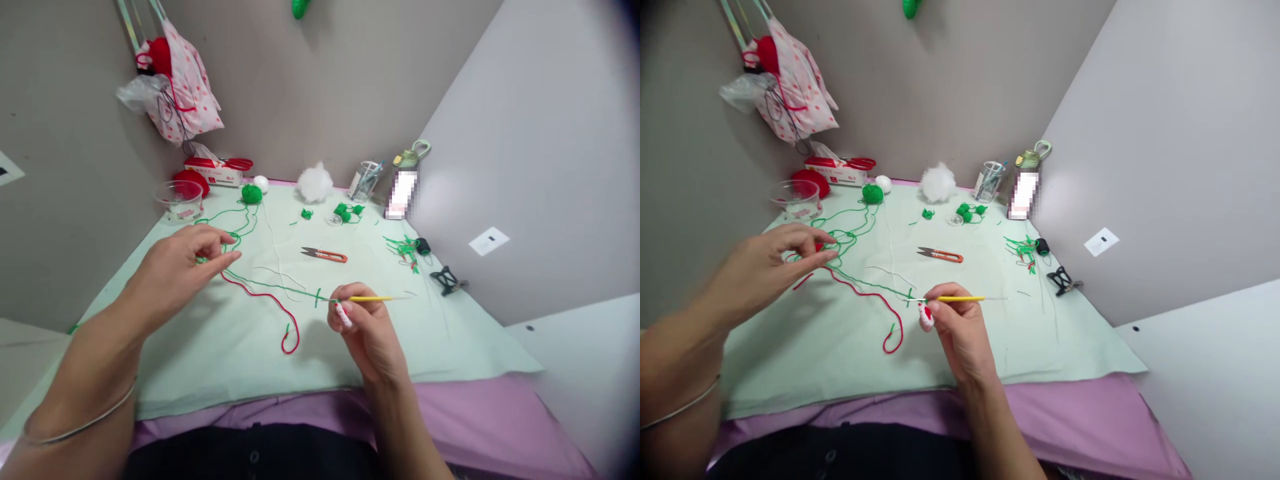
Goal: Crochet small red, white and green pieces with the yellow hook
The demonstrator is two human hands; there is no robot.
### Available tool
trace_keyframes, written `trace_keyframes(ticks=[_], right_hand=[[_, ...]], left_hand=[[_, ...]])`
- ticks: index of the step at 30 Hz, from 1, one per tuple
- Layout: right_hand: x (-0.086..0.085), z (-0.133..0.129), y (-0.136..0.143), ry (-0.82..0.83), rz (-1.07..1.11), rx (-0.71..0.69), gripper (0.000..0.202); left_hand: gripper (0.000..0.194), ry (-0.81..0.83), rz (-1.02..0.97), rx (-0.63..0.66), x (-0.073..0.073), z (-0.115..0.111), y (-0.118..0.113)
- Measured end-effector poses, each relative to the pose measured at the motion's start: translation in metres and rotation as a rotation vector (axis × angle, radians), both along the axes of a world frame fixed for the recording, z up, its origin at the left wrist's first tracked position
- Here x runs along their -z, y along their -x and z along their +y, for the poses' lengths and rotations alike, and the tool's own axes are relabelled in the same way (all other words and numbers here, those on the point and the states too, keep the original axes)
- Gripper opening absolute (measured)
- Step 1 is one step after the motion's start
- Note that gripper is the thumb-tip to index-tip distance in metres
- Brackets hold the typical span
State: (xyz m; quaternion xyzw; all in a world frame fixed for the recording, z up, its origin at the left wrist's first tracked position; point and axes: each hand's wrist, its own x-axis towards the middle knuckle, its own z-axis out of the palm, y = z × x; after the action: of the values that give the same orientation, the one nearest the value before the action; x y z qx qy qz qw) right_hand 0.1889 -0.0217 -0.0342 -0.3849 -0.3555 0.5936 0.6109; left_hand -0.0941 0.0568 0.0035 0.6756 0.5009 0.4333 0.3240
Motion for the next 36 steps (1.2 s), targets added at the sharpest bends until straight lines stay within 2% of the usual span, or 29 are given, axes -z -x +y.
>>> trace_keyframes(ticks=[1, 2, 3, 5, 6, 9, 10, 13, 15, 17, 19, 21, 23, 25, 26, 28, 30, 32, 36], right_hand=[[0.0, -0.001, 0.002, 0.002, -0.004, -0.01, 0.019], [-0.001, -0.002, 0.003, 0.003, -0.007, -0.02, 0.019], [-0.002, -0.003, 0.005, 0.003, -0.01, -0.027, 0.019], [-0.005, -0.006, 0.007, -0.008, -0.025, -0.032, 0.019], [-0.006, -0.008, 0.007, -0.018, -0.036, -0.032, 0.019], [-0.009, -0.01, 0.008, -0.055, -0.056, -0.031, 0.019], [-0.01, -0.01, 0.008, -0.06, -0.056, -0.027, 0.019], [-0.006, -0.007, 0.007, -0.057, -0.066, 0.045, 0.017], [-0.001, -0.005, 0.007, -0.073, -0.103, 0.118, 0.014], [0.002, -0.006, 0.008, -0.122, -0.15, 0.163, 0.01], [0.002, -0.009, 0.011, -0.203, -0.207, 0.166, 0.006], [0.0, -0.014, 0.015, -0.309, -0.266, 0.138, 0.008], [-0.004, -0.018, 0.019, -0.403, -0.314, 0.106, 0.014], [-0.006, -0.02, 0.02, -0.458, -0.338, 0.113, 0.019], [-0.007, -0.02, 0.019, -0.471, -0.342, 0.135, 0.021], [-0.007, -0.02, 0.017, -0.492, -0.354, 0.195, 0.024], [-0.006, -0.02, 0.013, -0.519, -0.401, 0.239, 0.024], [-0.006, -0.019, 0.011, -0.555, -0.48, 0.258, 0.023], [-0.003, -0.018, 0.01, -0.569, -0.557, 0.245, 0.022]], left_hand=[[0.027, -0.05, 0.042, -0.028, -0.005, -0.01, -0.01], [0.017, -0.064, 0.03, 0.003, -0.009, -0.019, -0.022], [0.017, -0.036, 0.008, 0.096, -0.012, -0.028, -0.034], [0.039, 0.061, -0.022, 0.35, -0.013, -0.039, -0.058], [0.041, 0.095, -0.037, 0.449, -0.011, -0.041, -0.067], [0.017, 0.035, -0.017, 0.561, 0.0, -0.035, -0.078], [0.017, -0.007, -0.005, 0.527, 0.003, -0.032, -0.077], [0.038, -0.062, 0.007, 0.306, 0.008, -0.026, -0.067], [0.037, 0.019, -0.096, 0.226, 0.007, -0.03, -0.063], [0.037, 0.199, -0.305, 0.297, 0.006, -0.04, -0.066], [0.05, 0.391, -0.519, 0.458, 0.005, -0.05, -0.077], [0.058, 0.502, -0.703, 0.533, 0.005, -0.056, -0.092], [0.053, 0.489, -0.927, 0.454, 0.005, -0.057, -0.105], [0.044, 0.328, -1.056, 0.33, 0.005, -0.053, -0.11], [0.049, 0.239, -1.017, 0.298, 0.006, -0.052, -0.11], [0.062, 0.072, -0.726, 0.311, 0.009, -0.051, -0.105], [0.047, -0.019, -0.377, 0.367, 0.013, -0.053, -0.099], [0.023, 0.071, -0.236, 0.412, 0.015, -0.058, -0.096], [0.034, 0.408, -0.451, 0.402, 0.02, -0.066, -0.103]])
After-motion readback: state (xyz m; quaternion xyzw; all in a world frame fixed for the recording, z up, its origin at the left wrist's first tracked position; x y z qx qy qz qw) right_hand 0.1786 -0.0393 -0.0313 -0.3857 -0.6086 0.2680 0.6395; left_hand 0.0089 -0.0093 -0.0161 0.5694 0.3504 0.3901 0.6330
